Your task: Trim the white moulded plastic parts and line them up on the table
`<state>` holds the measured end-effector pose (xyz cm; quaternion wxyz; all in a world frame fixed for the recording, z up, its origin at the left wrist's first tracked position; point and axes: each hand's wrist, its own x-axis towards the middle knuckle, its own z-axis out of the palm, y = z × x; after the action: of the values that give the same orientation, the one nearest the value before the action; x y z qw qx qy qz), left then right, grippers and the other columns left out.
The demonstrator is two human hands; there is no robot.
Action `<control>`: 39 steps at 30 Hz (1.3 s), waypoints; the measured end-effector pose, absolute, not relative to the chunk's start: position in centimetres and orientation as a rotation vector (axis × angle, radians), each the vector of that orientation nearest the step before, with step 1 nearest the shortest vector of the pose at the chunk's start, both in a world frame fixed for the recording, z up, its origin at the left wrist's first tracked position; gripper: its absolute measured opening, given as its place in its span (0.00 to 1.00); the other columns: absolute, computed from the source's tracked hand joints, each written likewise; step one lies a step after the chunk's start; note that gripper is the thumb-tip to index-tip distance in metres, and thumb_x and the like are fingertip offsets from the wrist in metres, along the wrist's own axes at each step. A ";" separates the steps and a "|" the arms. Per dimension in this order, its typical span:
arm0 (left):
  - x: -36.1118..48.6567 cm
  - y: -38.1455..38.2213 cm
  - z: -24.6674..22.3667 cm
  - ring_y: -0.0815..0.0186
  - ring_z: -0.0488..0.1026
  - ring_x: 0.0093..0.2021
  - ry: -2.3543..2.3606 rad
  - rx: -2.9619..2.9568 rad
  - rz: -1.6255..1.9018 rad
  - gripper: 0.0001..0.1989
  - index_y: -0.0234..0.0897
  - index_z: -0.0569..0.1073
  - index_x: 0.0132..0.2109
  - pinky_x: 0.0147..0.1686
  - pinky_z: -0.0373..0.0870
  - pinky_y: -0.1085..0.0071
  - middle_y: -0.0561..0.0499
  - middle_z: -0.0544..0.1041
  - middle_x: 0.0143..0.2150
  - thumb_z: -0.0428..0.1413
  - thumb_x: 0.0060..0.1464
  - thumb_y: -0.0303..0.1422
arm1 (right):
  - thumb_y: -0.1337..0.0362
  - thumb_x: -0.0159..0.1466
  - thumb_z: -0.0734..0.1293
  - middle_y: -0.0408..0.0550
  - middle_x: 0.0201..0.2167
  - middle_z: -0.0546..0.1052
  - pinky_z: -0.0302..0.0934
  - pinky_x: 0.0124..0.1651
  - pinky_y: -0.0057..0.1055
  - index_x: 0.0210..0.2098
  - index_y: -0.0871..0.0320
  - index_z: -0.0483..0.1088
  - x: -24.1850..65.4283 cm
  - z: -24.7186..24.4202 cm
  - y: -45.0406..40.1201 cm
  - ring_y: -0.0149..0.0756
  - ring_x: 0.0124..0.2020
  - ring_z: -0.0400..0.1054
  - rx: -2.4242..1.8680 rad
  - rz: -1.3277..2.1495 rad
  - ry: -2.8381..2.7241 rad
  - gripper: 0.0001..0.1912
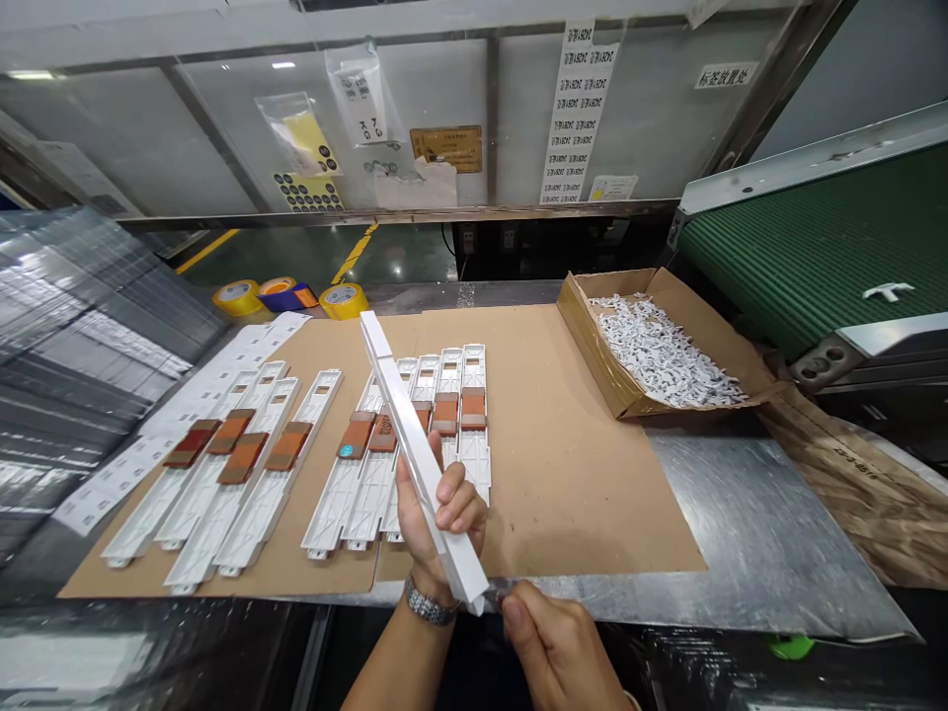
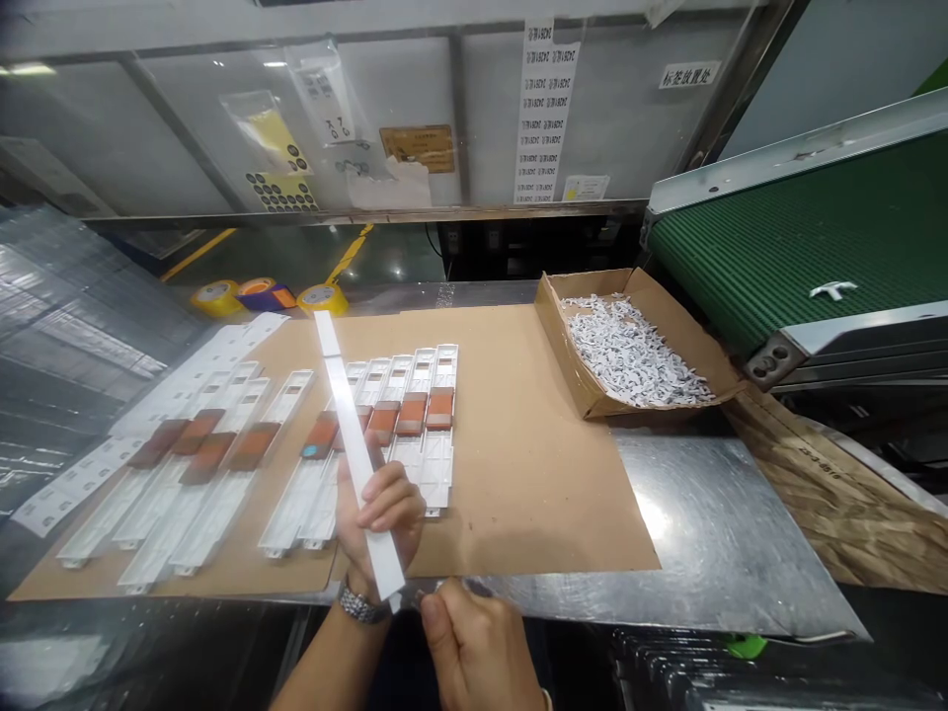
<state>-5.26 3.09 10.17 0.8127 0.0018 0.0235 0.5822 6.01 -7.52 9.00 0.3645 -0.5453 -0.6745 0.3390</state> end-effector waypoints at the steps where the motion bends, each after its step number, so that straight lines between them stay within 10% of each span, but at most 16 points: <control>1: -5.2 3.1 10.1 0.81 0.63 0.16 0.051 0.005 1.245 0.23 0.39 0.72 0.47 0.15 0.59 0.86 0.58 0.64 0.21 0.39 0.61 0.46 | 0.59 0.69 0.50 0.39 0.17 0.61 0.47 0.22 0.24 0.23 0.55 0.54 6.1 9.2 -7.5 0.26 0.17 0.56 -1.405 0.898 -1.740 0.18; 15: -5.1 3.8 10.7 0.73 0.63 0.21 0.290 0.078 1.285 0.21 0.40 0.69 0.51 0.22 0.64 0.76 0.54 0.64 0.25 0.41 0.59 0.44 | 0.55 0.68 0.51 0.40 0.20 0.68 0.55 0.27 0.24 0.25 0.55 0.63 6.8 9.6 -8.8 0.28 0.21 0.63 -1.363 1.043 -1.744 0.20; 21: -5.4 2.8 10.7 0.58 0.72 0.41 0.661 0.105 1.297 0.16 0.38 0.71 0.47 0.42 0.71 0.56 0.47 0.74 0.41 0.52 0.52 0.39 | 0.56 0.67 0.54 0.48 0.36 0.74 0.64 0.36 0.26 0.47 0.52 0.68 8.7 9.9 -8.7 0.34 0.35 0.69 -1.415 0.878 -1.377 0.16; 39: -5.3 1.3 10.9 0.65 0.74 0.34 0.958 0.489 1.435 0.24 0.43 0.62 0.48 0.23 0.69 0.76 0.52 0.74 0.36 0.63 0.45 0.39 | 0.65 0.68 0.57 0.49 0.32 0.71 0.61 0.34 0.29 0.52 0.58 0.64 7.9 8.1 -8.2 0.35 0.31 0.67 -1.659 0.183 -1.610 0.14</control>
<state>-5.28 1.30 10.92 0.6242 0.2131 0.4172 0.6252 7.92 -8.15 8.07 0.4000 -0.6557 -0.6363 0.0723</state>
